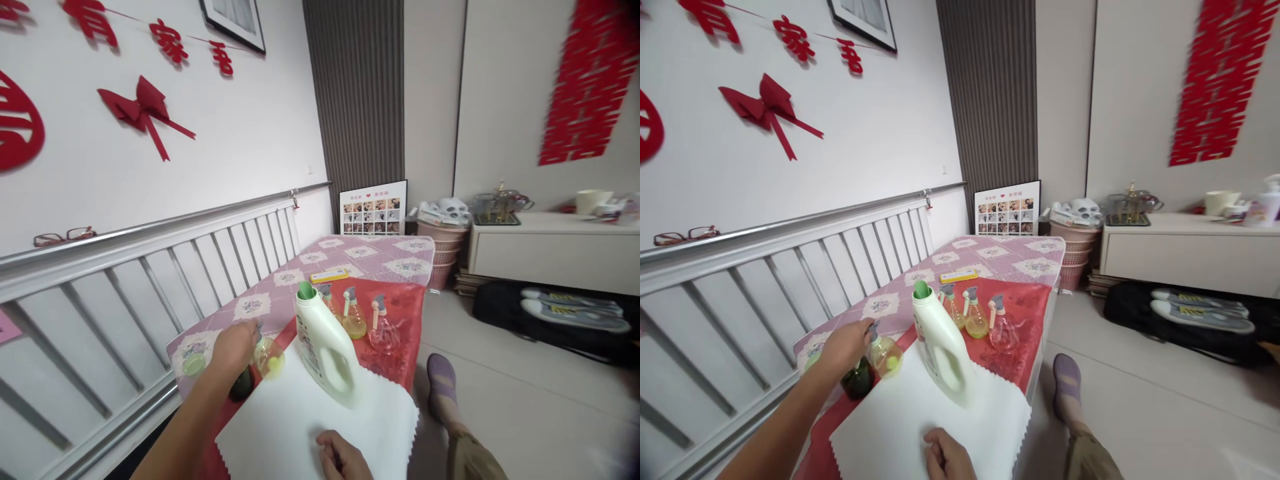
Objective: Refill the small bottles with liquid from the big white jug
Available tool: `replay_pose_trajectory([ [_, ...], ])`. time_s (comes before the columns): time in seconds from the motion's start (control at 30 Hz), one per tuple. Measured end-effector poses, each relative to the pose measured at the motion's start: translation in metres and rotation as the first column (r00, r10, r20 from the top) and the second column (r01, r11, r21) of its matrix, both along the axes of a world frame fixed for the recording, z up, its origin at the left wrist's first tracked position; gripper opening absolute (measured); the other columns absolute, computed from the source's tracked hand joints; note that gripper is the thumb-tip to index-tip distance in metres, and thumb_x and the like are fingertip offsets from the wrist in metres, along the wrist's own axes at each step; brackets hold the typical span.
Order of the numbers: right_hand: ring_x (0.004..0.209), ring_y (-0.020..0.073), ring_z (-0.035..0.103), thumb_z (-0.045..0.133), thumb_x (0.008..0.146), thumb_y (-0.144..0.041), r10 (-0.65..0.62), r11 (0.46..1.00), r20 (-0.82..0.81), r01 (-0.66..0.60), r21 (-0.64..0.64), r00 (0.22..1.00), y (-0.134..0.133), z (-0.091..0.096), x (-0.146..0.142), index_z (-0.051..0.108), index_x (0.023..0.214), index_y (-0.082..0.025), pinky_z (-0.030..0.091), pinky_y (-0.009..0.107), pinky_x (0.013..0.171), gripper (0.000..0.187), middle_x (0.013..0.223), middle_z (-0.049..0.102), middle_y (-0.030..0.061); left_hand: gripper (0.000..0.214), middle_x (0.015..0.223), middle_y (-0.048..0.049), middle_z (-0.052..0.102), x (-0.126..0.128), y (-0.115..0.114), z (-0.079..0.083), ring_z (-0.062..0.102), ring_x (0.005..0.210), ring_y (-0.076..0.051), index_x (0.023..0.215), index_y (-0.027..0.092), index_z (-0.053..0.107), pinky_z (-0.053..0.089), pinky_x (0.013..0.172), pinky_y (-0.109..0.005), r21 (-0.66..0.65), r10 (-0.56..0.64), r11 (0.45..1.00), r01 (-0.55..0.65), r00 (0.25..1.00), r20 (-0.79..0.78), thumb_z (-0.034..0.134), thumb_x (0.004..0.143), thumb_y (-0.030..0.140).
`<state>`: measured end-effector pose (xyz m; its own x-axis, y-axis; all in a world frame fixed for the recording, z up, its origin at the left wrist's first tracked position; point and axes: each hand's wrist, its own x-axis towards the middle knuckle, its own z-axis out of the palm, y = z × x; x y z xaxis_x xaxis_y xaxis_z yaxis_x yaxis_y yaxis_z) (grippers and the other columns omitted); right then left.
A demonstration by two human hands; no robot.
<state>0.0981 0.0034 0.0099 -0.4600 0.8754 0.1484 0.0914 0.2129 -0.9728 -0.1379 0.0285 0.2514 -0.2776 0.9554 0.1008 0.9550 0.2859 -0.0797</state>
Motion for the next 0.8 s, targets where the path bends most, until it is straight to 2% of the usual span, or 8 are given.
replay_pose_trajectory([
  [0.1,0.064,0.0156,0.056,0.061,0.078,-0.037,-0.096,0.995,-0.055,0.096,-0.001,0.994,-0.004,0.002,-0.003,0.065,0.102,-0.021,0.046,0.027,0.061,0.029,0.069,0.058,-0.0029,0.042,0.119,-0.0094,0.074,0.014,-0.025,0.002,0.068,0.109,-0.029,0.131,0.027,0.052,0.050,0.087,-0.039,0.002,-0.016,1.000,0.016,0.997,0.076,0.037,0.093,0.032],
  [0.2,0.082,0.0204,0.066,0.062,0.073,-0.031,-0.190,0.982,-0.054,0.189,-0.027,0.980,-0.010,0.006,-0.005,0.054,0.127,-0.020,0.052,0.030,0.066,0.056,0.100,0.069,0.0066,0.045,0.118,-0.0074,0.074,0.034,-0.048,-0.014,0.068,0.107,-0.027,0.136,0.028,0.048,0.050,0.086,-0.037,-0.009,-0.046,0.999,0.047,0.989,0.141,0.037,0.092,0.031],
  [0.33,0.110,0.0251,0.063,0.060,0.070,-0.023,-0.143,0.990,0.049,0.143,0.005,0.988,-0.016,0.017,-0.003,0.047,0.136,-0.017,0.055,0.035,0.080,0.067,0.132,0.060,0.0139,0.041,0.121,-0.0071,0.073,0.058,-0.069,-0.043,0.067,0.111,-0.024,0.129,0.025,0.055,0.049,0.094,-0.036,-0.036,-0.102,0.993,0.112,0.971,0.216,0.037,0.092,0.028],
  [0.47,0.128,0.0282,0.055,0.060,0.068,-0.020,-0.099,0.994,0.118,0.093,0.049,0.988,-0.017,0.019,-0.002,0.047,0.138,-0.015,0.055,0.037,0.087,0.071,0.142,0.055,0.0152,0.041,0.126,-0.0105,0.070,0.069,-0.077,-0.054,0.063,0.118,-0.026,0.126,0.023,0.058,0.047,0.100,-0.040,-0.008,-0.127,0.991,0.136,0.942,0.312,0.036,0.093,0.032],
  [0.57,0.132,0.0292,0.051,0.060,0.070,-0.021,-0.088,0.993,0.148,0.076,0.085,0.985,-0.015,0.013,-0.003,0.045,0.140,-0.016,0.056,0.038,0.087,0.072,0.145,0.053,0.0151,0.045,0.132,-0.0124,0.066,0.065,-0.076,-0.051,0.059,0.124,-0.028,0.127,0.020,0.058,0.043,0.107,-0.042,0.077,-0.144,0.990,0.121,0.829,0.541,0.045,0.088,0.040],
  [0.67,0.132,0.0285,0.052,0.058,0.072,-0.020,-0.080,0.992,0.161,0.062,0.110,0.984,-0.014,0.009,-0.003,0.044,0.141,-0.017,0.057,0.037,0.086,0.070,0.145,0.053,0.0141,0.050,0.135,-0.0102,0.065,0.045,-0.072,-0.048,0.058,0.125,-0.025,0.126,0.020,0.059,0.042,0.109,-0.038,0.135,-0.154,0.987,0.086,0.736,0.659,0.040,0.089,0.049],
  [0.73,0.131,0.0276,0.052,0.057,0.072,-0.020,-0.071,0.992,0.172,0.051,0.119,0.983,-0.014,0.009,-0.003,0.044,0.141,-0.017,0.057,0.036,0.086,0.070,0.144,0.053,0.0139,0.051,0.137,-0.0087,0.063,0.026,-0.069,-0.054,0.056,0.128,-0.023,0.126,0.021,0.058,0.040,0.112,-0.038,0.187,-0.147,0.982,0.013,0.674,0.724,0.032,0.092,0.049],
  [0.8,0.129,0.0271,0.054,0.057,0.073,-0.019,-0.074,0.990,0.183,0.051,0.128,0.980,-0.015,0.011,-0.003,0.044,0.140,-0.017,0.057,0.036,0.087,0.069,0.142,0.054,0.0140,0.053,0.140,-0.0097,0.060,0.009,-0.068,-0.069,0.055,0.130,-0.024,0.132,0.020,0.052,0.040,0.113,-0.040,0.202,-0.110,0.976,-0.084,0.607,0.787,0.033,0.091,0.047],
])
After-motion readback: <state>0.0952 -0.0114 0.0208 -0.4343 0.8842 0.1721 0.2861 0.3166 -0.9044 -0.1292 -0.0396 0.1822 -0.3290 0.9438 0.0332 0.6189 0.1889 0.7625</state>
